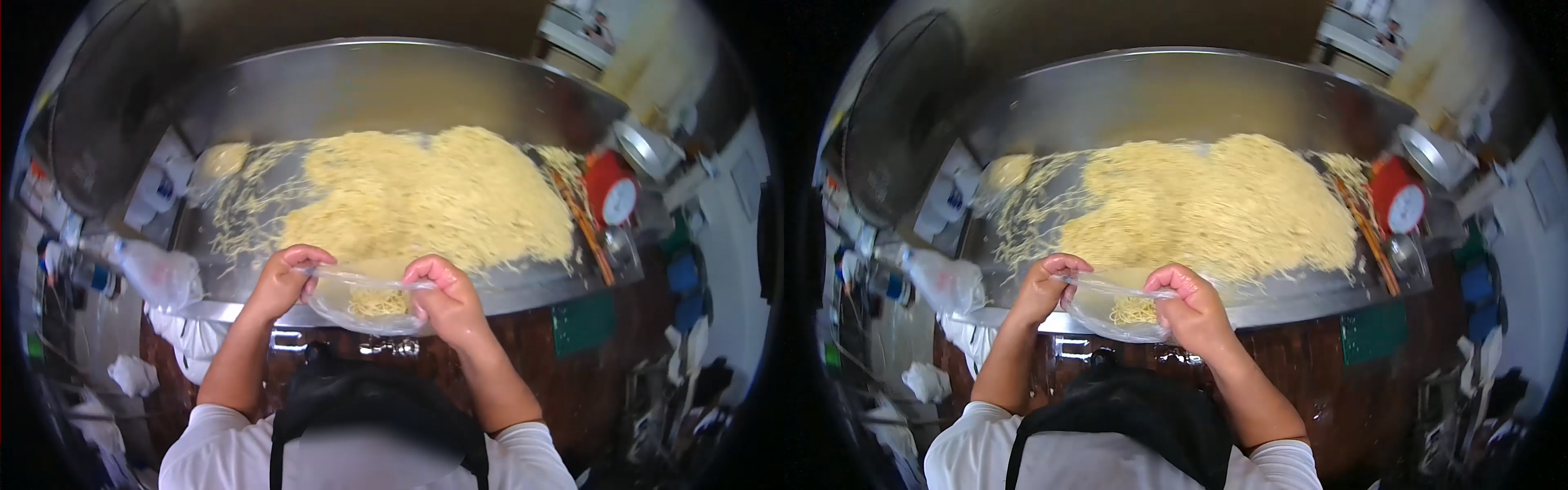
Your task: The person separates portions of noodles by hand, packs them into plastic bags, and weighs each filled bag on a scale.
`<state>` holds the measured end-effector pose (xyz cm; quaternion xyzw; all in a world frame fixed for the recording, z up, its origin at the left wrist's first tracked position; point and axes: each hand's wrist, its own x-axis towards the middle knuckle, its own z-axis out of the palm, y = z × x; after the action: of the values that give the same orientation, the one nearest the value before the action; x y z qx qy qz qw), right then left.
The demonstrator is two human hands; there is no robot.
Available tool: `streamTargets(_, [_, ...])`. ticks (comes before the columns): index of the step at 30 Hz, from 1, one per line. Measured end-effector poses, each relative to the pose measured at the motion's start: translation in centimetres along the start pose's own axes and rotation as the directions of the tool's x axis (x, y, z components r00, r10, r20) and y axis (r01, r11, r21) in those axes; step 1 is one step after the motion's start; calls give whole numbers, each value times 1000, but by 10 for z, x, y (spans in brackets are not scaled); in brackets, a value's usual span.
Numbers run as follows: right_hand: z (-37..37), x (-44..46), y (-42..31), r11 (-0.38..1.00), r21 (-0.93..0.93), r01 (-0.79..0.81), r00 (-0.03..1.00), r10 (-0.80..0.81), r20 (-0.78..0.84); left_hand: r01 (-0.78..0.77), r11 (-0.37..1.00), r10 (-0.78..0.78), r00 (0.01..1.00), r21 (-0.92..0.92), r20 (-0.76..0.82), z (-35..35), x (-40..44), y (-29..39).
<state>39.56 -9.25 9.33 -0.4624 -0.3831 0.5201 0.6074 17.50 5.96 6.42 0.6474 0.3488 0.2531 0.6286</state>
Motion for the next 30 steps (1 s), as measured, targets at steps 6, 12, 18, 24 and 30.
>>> streamTargets(6, [-131, -86, -28, 991, -134, -18, 955, -22, -296, -57, 941, 127, 973, -334, 192, 154, 42, 54])
streamTargets(12, [-232, -115, -15, 847, -410, -339, 925, 222, -307, -199, 931, 300, 894, -305, 333, 237, 78, 91])
streamTargets(18, [-302, -92, -65, 941, -281, -189, 976, 150, -156, -258, 896, 378, 870, -361, 317, 289, 175, 96])
streamTargets(24, [-368, -93, -174, 963, -269, 32, 944, -117, -309, -191, 824, 392, 872, -533, 293, 382, 253, 165])
streamTargets(30, [-464, -68, -300, 845, -440, 303, 745, -498, -443, -269, 783, 458, 860, -561, 227, 488, 309, 257])
